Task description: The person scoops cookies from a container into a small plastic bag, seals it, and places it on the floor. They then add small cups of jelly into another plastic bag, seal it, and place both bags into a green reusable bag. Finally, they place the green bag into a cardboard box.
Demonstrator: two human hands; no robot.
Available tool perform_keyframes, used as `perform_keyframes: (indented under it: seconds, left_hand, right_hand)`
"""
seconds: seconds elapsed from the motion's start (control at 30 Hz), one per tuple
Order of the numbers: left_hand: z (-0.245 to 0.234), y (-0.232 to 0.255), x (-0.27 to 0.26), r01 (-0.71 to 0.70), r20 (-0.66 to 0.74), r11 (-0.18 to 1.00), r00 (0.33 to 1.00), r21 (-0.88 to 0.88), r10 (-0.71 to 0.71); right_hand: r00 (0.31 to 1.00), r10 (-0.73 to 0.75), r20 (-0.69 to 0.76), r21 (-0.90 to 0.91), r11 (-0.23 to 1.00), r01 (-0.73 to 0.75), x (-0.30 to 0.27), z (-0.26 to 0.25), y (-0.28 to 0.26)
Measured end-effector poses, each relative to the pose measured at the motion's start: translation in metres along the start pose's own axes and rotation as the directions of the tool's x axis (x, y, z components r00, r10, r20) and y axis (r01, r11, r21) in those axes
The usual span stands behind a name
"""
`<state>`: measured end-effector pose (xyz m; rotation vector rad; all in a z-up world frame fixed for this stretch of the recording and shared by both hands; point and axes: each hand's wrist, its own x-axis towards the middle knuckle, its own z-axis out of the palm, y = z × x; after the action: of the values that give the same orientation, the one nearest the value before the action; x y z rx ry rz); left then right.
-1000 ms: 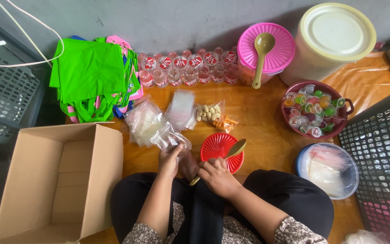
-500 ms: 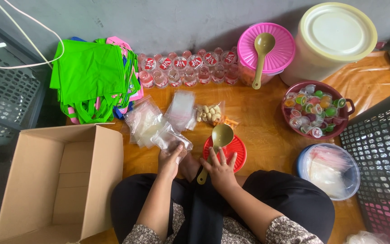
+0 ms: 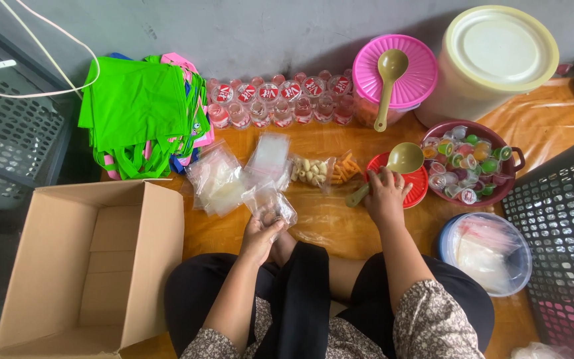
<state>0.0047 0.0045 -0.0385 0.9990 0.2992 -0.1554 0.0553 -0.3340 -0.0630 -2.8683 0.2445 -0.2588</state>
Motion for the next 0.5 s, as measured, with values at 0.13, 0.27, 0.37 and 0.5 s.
perform_keyframes:
  seconds: [0.13, 0.27, 0.37, 0.5]
  left_hand:
    - [0.001, 0.008, -0.012, -0.011, -0.013, 1.0, 1.0, -0.005, 0.011]
    - [0.002, 0.011, -0.021, 0.015, -0.024, 1.0, 1.0, -0.015, -0.015]
    - [0.009, 0.021, -0.026, 0.051, -0.018, 0.999, 0.999, -0.007, -0.051]
    - [0.021, 0.031, -0.034, 0.136, -0.01, 0.99, 0.991, -0.032, -0.136]
  right_hand:
    - [0.999, -0.042, -0.031, -0.045, 0.998, 0.04, 0.017, 0.009, -0.002]
    - [0.99, -0.114, -0.087, -0.059, 0.992, 0.109, 0.038, 0.017, -0.005]
    - [0.987, -0.112, -0.113, -0.048, 0.993, 0.107, 0.054, 0.016, -0.012]
    - [0.994, -0.08, -0.071, -0.01, 0.997, 0.079, 0.073, 0.019, -0.006]
